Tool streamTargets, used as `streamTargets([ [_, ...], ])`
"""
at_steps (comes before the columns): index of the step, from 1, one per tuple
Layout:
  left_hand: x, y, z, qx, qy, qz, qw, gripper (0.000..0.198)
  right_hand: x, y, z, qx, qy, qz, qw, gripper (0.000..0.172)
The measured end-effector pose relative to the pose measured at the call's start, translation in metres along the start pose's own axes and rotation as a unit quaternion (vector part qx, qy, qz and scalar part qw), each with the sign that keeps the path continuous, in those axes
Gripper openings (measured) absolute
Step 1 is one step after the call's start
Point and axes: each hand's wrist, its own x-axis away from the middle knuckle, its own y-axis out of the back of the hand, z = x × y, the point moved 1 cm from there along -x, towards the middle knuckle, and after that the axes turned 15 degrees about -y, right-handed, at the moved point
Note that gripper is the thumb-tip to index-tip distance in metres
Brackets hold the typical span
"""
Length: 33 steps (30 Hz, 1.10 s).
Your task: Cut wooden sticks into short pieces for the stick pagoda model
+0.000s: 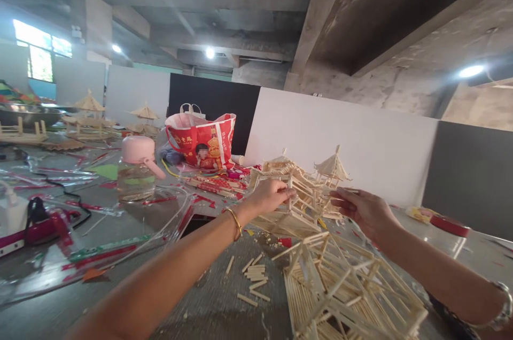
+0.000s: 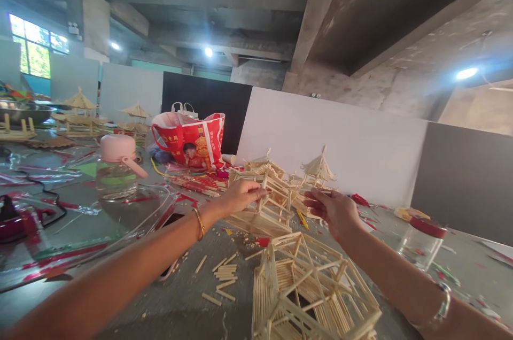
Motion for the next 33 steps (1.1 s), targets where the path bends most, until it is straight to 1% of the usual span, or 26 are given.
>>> streamTargets([
  [8,0.006,0.002,-0.005,-0.015,-0.006,0.001,1.0,0.037,-0.002,0.002,0.004,0.023,0.002,-0.011,1.0,0.011],
  [13,0.007,0.002,-0.005,0.0,-0.011,0.0,1.0,0.035,0.001,-0.003,0.006,0.033,0.003,-0.013,0.999,0.01],
  [22,0.009,0.002,-0.002,-0.012,-0.016,-0.005,1.0,0.045,-0.001,-0.008,0.005,0.036,-0.008,-0.008,0.999,0.014],
  [26,0.011,0.003,-0.005,-0.004,-0.005,0.001,1.0,0.043,-0.002,-0.009,0.005,0.041,-0.005,0.0,0.999,0.013],
  [33,0.012,0.004,-0.007,0.003,-0.004,0.002,1.0,0.041,-0.003,-0.01,0.004,0.041,0.001,-0.003,0.999,0.009],
])
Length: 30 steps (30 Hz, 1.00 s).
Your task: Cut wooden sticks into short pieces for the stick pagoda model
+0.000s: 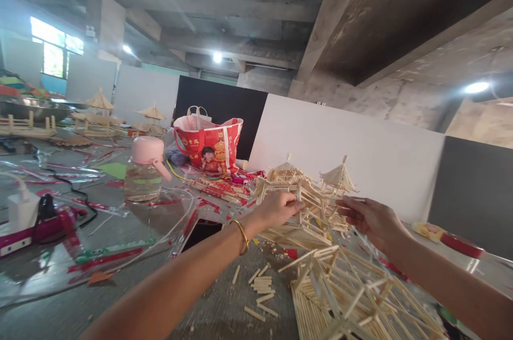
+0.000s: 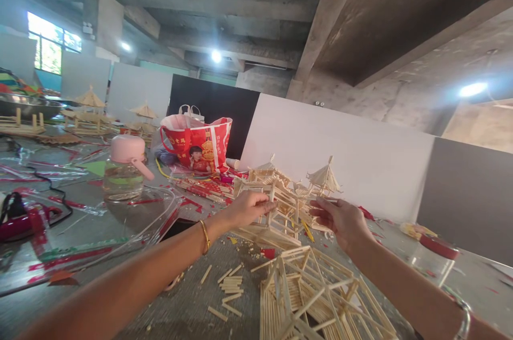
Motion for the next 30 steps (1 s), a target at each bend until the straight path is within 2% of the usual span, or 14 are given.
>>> streamTargets([
  [14,0.0028,0.0023,-0.0038,0.0,0.007,0.004,1.0,0.035,-0.0018,-0.0022,-0.0009,0.0,-0.001,0.0,1.0,0.005],
  [30,0.0024,0.0005,-0.0015,0.0,0.007,0.002,1.0,0.035,-0.0031,-0.0062,-0.0006,-0.026,0.016,0.002,1.0,0.01],
])
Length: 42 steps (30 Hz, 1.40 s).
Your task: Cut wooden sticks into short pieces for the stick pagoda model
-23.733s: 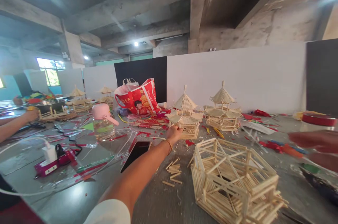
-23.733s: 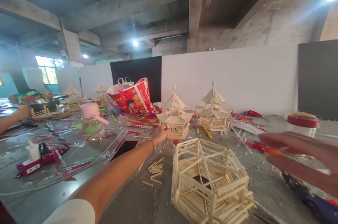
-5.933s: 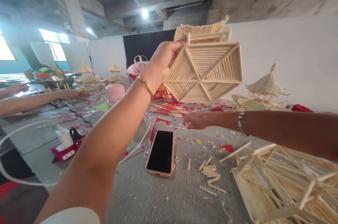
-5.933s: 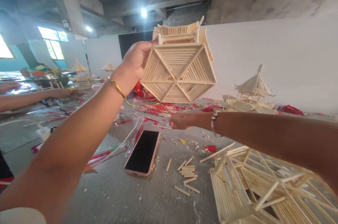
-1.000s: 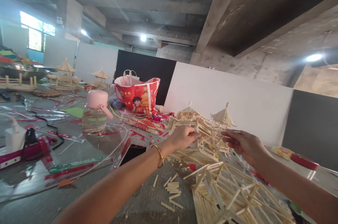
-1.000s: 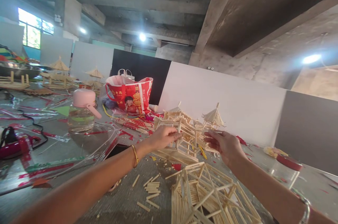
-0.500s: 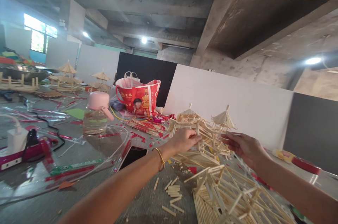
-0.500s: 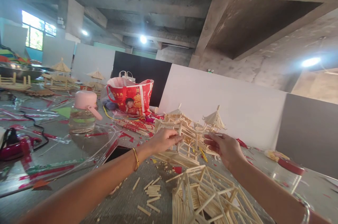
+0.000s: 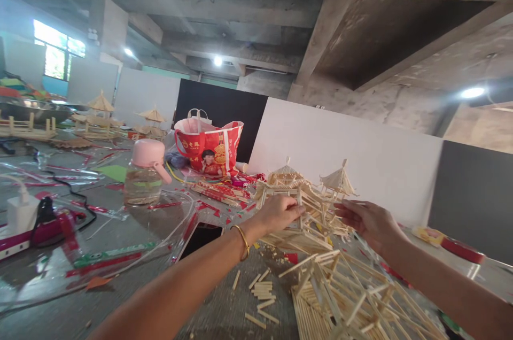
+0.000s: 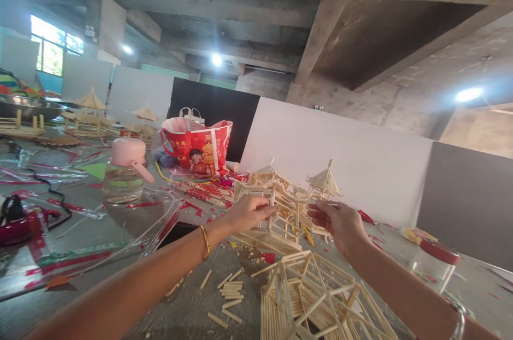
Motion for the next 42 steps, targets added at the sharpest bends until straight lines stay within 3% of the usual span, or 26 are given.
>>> streamTargets([
  [32,0.0,-0.002,0.002,0.013,-0.008,-0.004,1.0,0.036,0.003,-0.013,-0.004,-0.052,-0.031,-0.007,0.998,0.013],
  [42,0.0,-0.001,0.0,0.016,-0.006,-0.003,1.0,0.035,0.004,-0.015,-0.004,-0.022,-0.037,0.014,0.999,0.009],
])
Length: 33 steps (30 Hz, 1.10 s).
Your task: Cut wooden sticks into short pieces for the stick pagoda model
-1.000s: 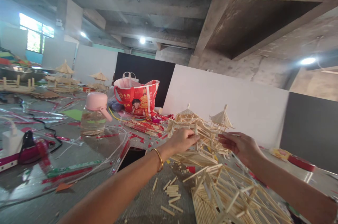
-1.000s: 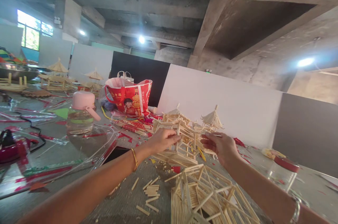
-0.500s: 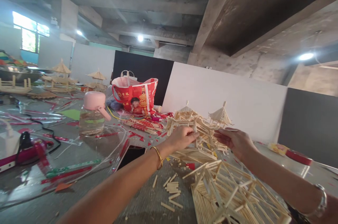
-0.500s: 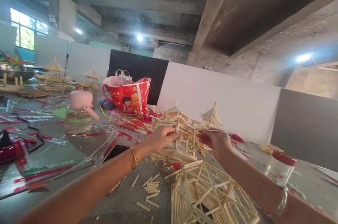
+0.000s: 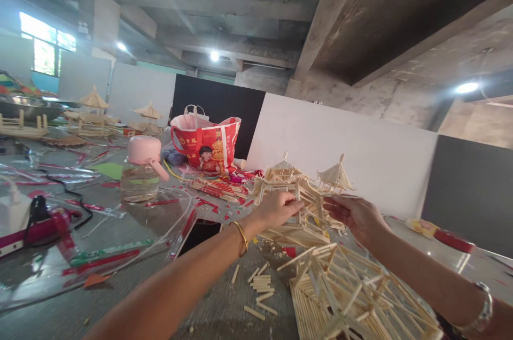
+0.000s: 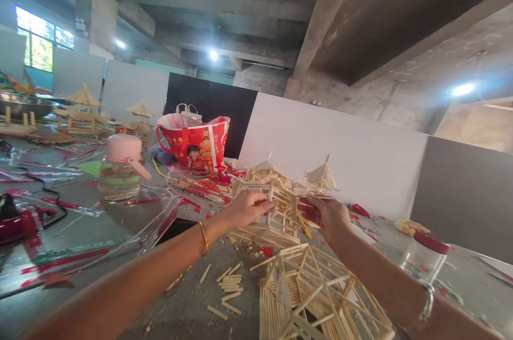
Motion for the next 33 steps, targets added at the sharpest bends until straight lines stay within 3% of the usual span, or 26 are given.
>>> streamTargets([
  [33,0.0002,-0.0022,0.0046,0.014,-0.002,-0.006,1.0,0.036,0.0022,-0.0082,0.0002,0.003,0.018,-0.017,1.0,0.009],
])
